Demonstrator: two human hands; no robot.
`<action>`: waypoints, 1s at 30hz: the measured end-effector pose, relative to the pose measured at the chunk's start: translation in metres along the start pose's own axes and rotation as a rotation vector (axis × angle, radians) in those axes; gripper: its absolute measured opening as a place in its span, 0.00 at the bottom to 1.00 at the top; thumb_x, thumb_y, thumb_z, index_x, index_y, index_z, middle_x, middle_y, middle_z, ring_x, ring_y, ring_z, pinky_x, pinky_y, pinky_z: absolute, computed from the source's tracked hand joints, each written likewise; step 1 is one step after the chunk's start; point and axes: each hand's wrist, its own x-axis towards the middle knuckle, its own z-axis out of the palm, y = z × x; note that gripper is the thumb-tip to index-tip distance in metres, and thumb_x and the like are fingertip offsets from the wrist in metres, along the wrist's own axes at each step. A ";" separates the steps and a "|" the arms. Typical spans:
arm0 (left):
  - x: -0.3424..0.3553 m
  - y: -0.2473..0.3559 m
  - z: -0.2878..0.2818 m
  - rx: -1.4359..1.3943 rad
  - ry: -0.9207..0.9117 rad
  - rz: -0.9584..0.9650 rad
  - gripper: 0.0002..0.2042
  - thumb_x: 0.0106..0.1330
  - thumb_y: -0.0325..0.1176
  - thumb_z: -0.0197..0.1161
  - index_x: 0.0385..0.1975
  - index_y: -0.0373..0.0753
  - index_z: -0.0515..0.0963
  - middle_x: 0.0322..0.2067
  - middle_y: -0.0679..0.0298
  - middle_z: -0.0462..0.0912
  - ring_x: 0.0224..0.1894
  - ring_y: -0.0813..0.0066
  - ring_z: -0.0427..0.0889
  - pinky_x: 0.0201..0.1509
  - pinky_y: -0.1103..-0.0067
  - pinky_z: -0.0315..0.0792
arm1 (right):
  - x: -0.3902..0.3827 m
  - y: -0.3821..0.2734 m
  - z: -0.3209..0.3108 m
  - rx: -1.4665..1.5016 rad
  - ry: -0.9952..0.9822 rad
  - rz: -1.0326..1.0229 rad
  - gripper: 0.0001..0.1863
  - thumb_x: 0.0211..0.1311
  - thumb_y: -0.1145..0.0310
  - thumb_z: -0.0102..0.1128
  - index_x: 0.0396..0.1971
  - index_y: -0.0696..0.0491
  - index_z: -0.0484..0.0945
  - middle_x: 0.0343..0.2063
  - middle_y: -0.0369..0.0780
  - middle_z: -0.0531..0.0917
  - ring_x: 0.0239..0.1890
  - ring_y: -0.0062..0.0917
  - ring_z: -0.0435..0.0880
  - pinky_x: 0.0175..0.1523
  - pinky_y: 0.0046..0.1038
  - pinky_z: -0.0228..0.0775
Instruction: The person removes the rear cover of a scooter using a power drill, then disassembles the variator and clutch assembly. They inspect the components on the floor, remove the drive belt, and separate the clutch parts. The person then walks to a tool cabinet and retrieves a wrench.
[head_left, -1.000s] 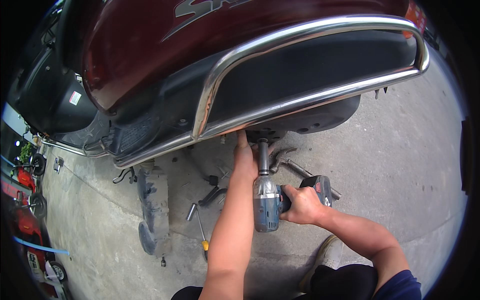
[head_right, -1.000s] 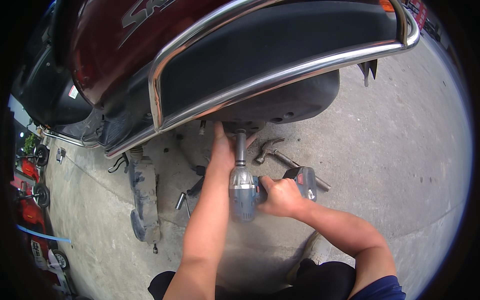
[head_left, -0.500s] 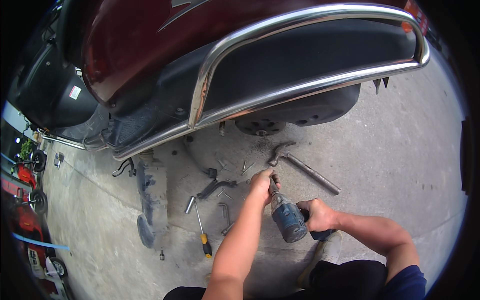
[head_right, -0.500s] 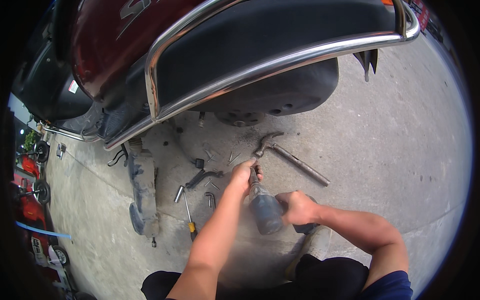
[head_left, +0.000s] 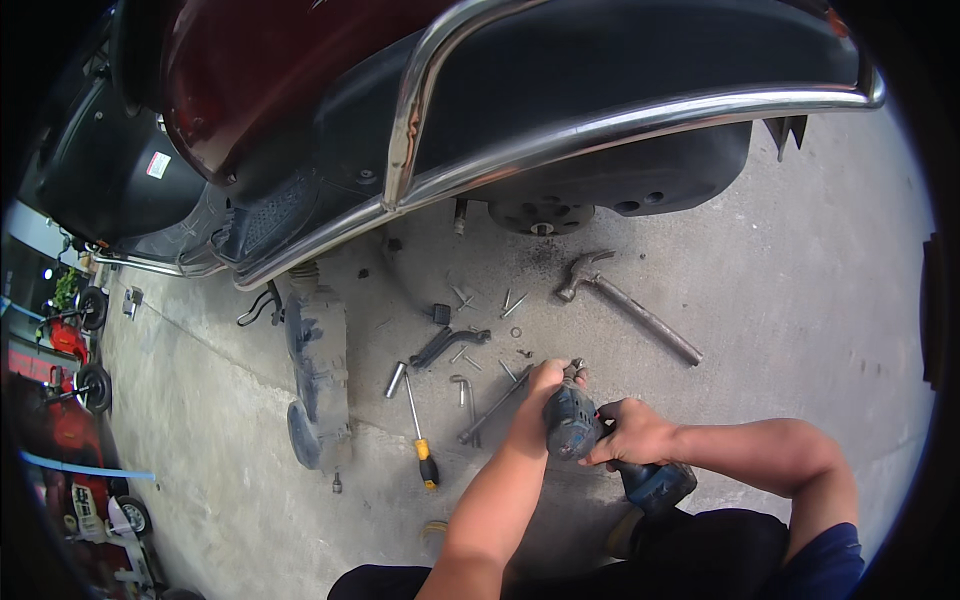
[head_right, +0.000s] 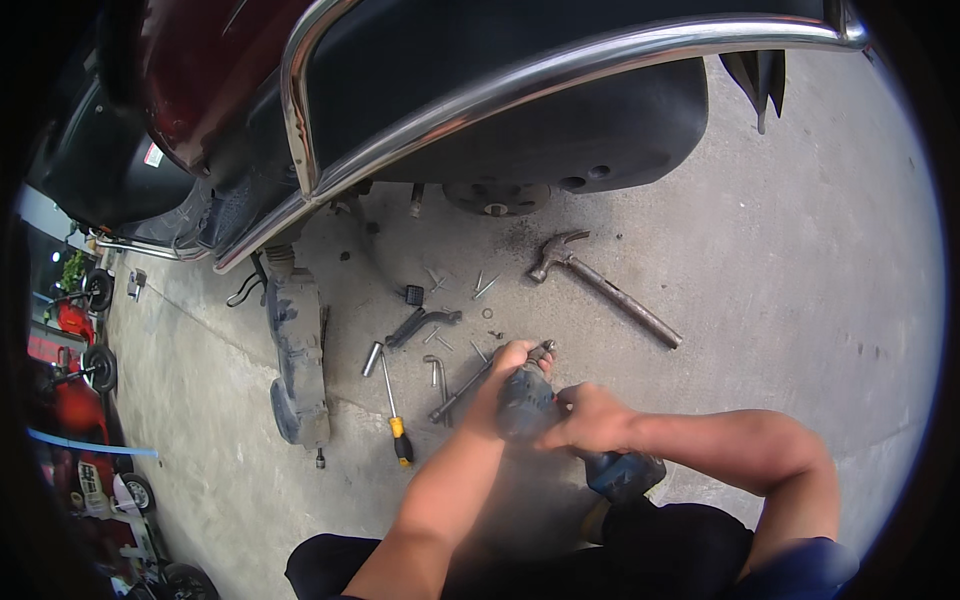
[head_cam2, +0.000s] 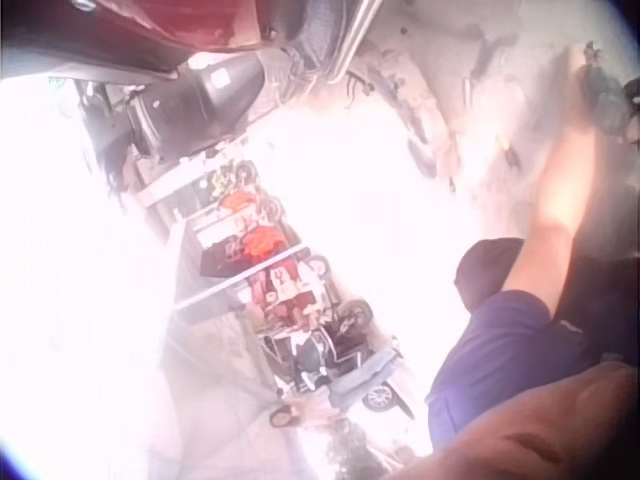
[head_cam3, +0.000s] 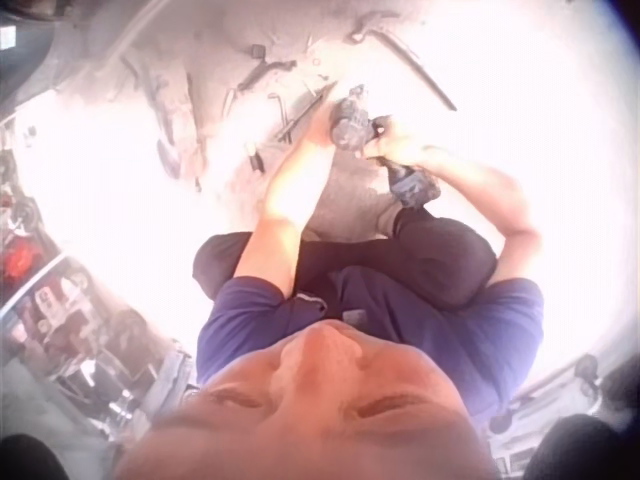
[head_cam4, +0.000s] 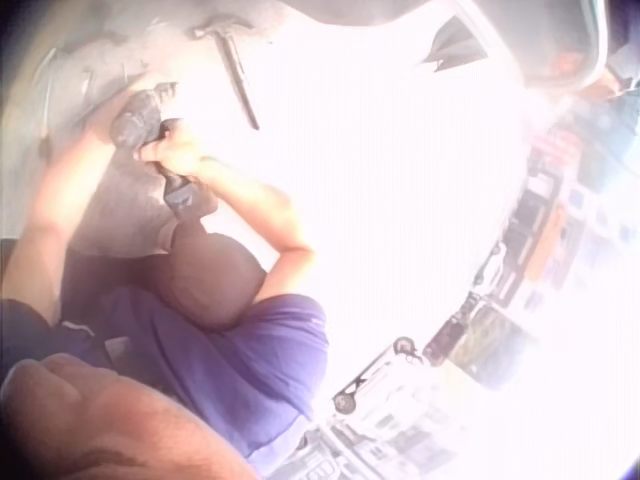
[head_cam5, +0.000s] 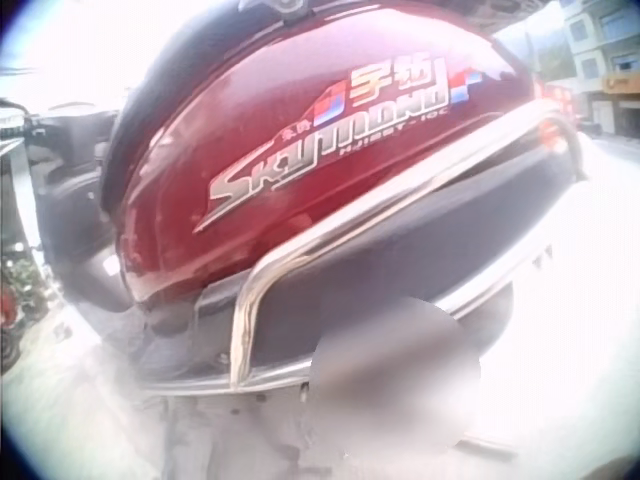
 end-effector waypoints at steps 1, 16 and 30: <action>-0.007 0.002 0.001 0.056 -0.030 0.077 0.13 0.76 0.33 0.52 0.40 0.26 0.76 0.29 0.51 0.83 0.23 0.66 0.82 0.22 0.73 0.76 | -0.001 0.000 0.003 -0.067 0.035 -0.011 0.33 0.47 0.53 0.80 0.47 0.64 0.83 0.27 0.48 0.88 0.30 0.35 0.89 0.42 0.37 0.82; -0.220 0.122 0.013 0.299 -0.402 0.639 0.14 0.79 0.43 0.59 0.41 0.35 0.74 0.30 0.58 0.80 0.31 0.60 0.84 0.43 0.59 0.85 | 0.054 -0.110 0.010 -0.667 0.331 -0.508 0.34 0.44 0.58 0.76 0.50 0.62 0.76 0.25 0.54 0.86 0.33 0.51 0.89 0.43 0.45 0.83; -0.240 0.257 -0.021 0.472 -0.569 0.811 0.19 0.78 0.44 0.58 0.53 0.32 0.77 0.35 0.57 0.84 0.37 0.65 0.86 0.48 0.67 0.83 | 0.157 -0.205 0.047 -0.450 0.638 -0.693 0.35 0.43 0.62 0.77 0.52 0.63 0.77 0.27 0.56 0.86 0.35 0.53 0.89 0.45 0.45 0.82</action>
